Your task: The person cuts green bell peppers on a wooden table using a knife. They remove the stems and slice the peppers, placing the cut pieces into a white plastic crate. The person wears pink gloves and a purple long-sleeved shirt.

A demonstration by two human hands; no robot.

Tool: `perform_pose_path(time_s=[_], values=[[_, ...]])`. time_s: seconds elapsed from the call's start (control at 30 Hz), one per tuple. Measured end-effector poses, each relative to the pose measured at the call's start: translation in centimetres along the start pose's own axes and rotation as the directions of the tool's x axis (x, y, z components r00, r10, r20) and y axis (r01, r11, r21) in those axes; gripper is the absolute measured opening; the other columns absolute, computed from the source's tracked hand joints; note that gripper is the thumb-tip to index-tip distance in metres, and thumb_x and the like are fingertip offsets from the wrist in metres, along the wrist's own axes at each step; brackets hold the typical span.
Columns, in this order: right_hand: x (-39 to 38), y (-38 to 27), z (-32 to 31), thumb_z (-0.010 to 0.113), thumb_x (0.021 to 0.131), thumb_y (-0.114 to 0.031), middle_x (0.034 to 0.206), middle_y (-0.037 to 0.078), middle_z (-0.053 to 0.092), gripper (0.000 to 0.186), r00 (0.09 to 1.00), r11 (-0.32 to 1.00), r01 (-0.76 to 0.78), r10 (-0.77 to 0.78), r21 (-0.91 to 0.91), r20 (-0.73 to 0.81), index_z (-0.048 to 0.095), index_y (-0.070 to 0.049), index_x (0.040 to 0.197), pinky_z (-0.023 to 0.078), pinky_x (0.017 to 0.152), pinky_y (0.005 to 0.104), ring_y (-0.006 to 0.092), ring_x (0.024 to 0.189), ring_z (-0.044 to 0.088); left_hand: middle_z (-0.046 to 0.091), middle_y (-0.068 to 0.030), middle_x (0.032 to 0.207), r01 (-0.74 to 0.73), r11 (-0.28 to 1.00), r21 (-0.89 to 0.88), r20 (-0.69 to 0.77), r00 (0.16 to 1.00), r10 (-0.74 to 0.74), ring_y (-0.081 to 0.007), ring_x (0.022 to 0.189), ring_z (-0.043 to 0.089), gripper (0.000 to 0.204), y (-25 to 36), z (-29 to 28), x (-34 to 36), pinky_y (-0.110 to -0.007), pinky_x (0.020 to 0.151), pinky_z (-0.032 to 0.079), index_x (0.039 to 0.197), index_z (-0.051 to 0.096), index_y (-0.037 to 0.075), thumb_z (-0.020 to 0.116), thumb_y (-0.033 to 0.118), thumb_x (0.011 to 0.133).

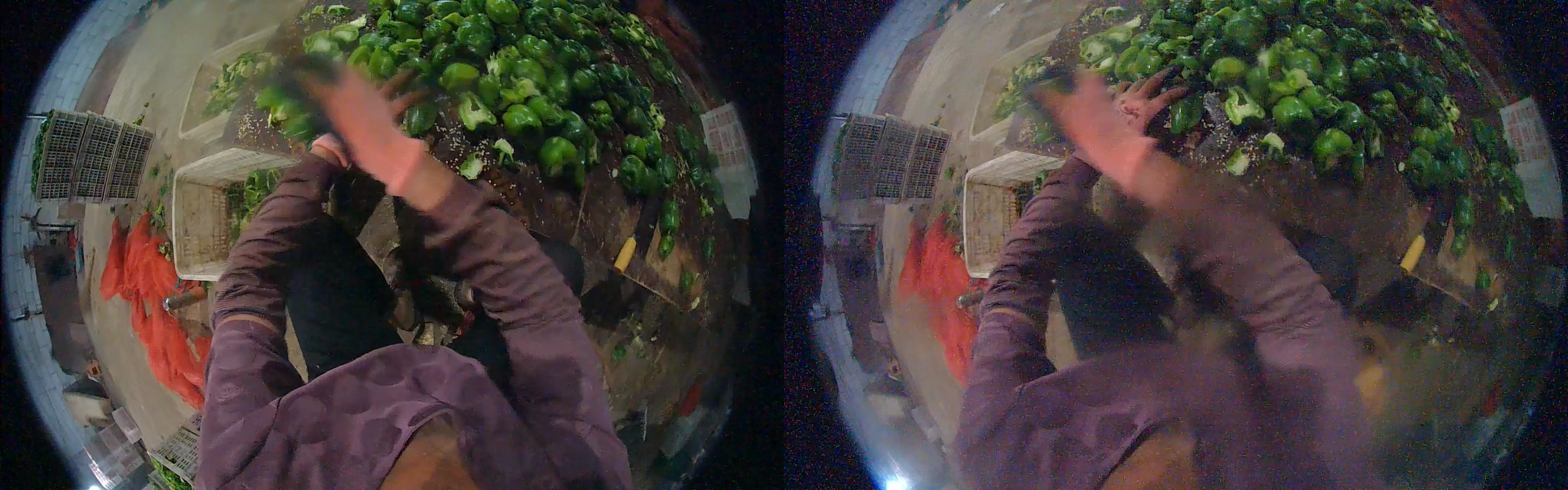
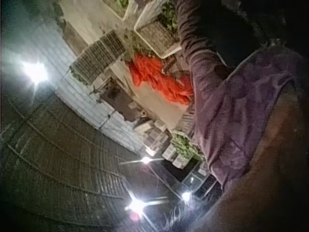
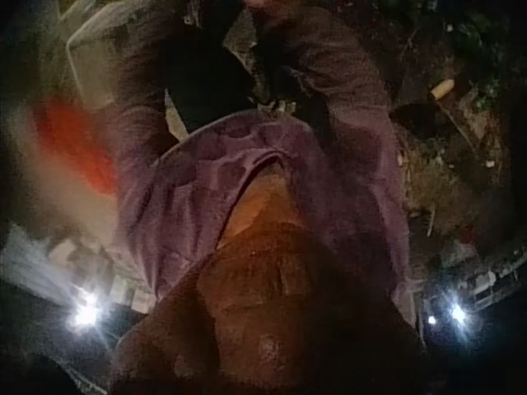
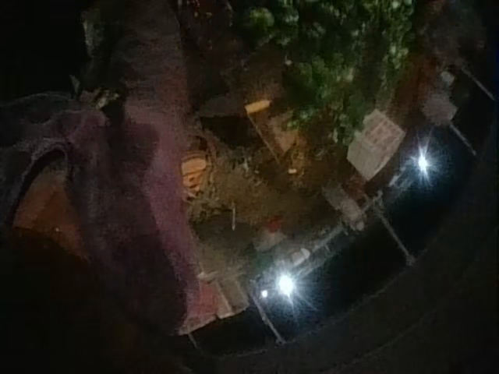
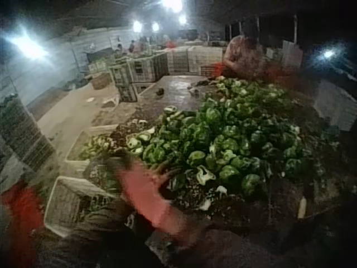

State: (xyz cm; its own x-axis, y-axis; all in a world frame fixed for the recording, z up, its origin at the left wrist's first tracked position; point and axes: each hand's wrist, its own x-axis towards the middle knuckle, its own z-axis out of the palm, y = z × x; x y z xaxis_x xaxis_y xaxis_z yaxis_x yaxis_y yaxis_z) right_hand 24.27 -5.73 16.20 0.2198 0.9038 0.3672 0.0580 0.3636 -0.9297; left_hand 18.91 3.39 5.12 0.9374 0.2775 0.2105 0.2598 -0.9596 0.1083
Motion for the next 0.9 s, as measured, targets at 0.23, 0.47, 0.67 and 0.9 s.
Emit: perform_pose_path(time_s=[0.23, 0.47, 0.67, 0.9], values=[[-1.1, 2.4, -6.5, 0.060, 0.090, -0.033, 0.120, 0.019, 0.057, 0.042, 0.994, 0.926, -0.047, 0.006, -0.373, -0.110, 0.056, -0.005, 0.121, 0.043, 0.096, 0.0402, 0.0324, 0.117, 0.051, 0.053, -0.0148, 0.128, 0.261, 0.944, -0.201, 0.021, 0.965, -0.263, -0.0273, 0.114, 0.053, 0.047, 3.8, -2.3, 2.4, -0.036, 0.098, 0.042, 0.130, 0.048, 0.010, 0.062, 0.018, 0.085], [-7.5, 5.0, -13.4, 0.066, 0.088, -0.023, 0.108, 0.013, 0.064, 0.037, 0.954, 0.987, -0.159, 0.162, 0.031, -0.251, 0.058, 0.000, 0.116, 0.045, 0.090, 0.0335, 0.0219, 0.101, 0.059, 0.059, -0.0118, 0.120, 0.309, 0.008, -0.951, 0.293, 0.909, -0.298, -0.0190, 0.108, 0.054, 0.037, 6.4, 0.0, 0.8, -0.030, 0.093, 0.043, 0.123, 0.055, -0.001, 0.058, 0.015, 0.090], [-7.5, 4.9, -12.7, 0.073, 0.078, -0.021, 0.109, 0.020, 0.061, 0.046, 0.964, 0.886, 0.057, -0.168, -0.461, -0.205, 0.056, 0.002, 0.113, 0.047, 0.088, 0.0383, 0.0315, 0.102, 0.060, 0.055, -0.0074, 0.125, 0.065, 0.286, -0.956, -0.001, 0.974, -0.227, -0.0130, 0.112, 0.051, 0.042, 10.0, -0.2, -2.8, -0.026, 0.101, 0.038, 0.134, 0.046, 0.001, 0.049, 0.005, 0.093], [-8.2, 3.9, -12.1, 0.073, 0.076, -0.016, 0.102, 0.017, 0.064, 0.041, 0.944, 0.930, 0.088, -0.193, -0.358, -0.268, 0.058, 0.002, 0.109, 0.050, 0.083, 0.0363, 0.0294, 0.094, 0.063, 0.058, -0.0087, 0.116, 0.057, 0.194, -0.979, 0.001, 0.961, -0.276, -0.0206, 0.100, 0.058, 0.048, 13.5, -0.7, -2.5, -0.034, 0.086, 0.048, 0.127, 0.048, 0.001, 0.066, 0.008, 0.083]])
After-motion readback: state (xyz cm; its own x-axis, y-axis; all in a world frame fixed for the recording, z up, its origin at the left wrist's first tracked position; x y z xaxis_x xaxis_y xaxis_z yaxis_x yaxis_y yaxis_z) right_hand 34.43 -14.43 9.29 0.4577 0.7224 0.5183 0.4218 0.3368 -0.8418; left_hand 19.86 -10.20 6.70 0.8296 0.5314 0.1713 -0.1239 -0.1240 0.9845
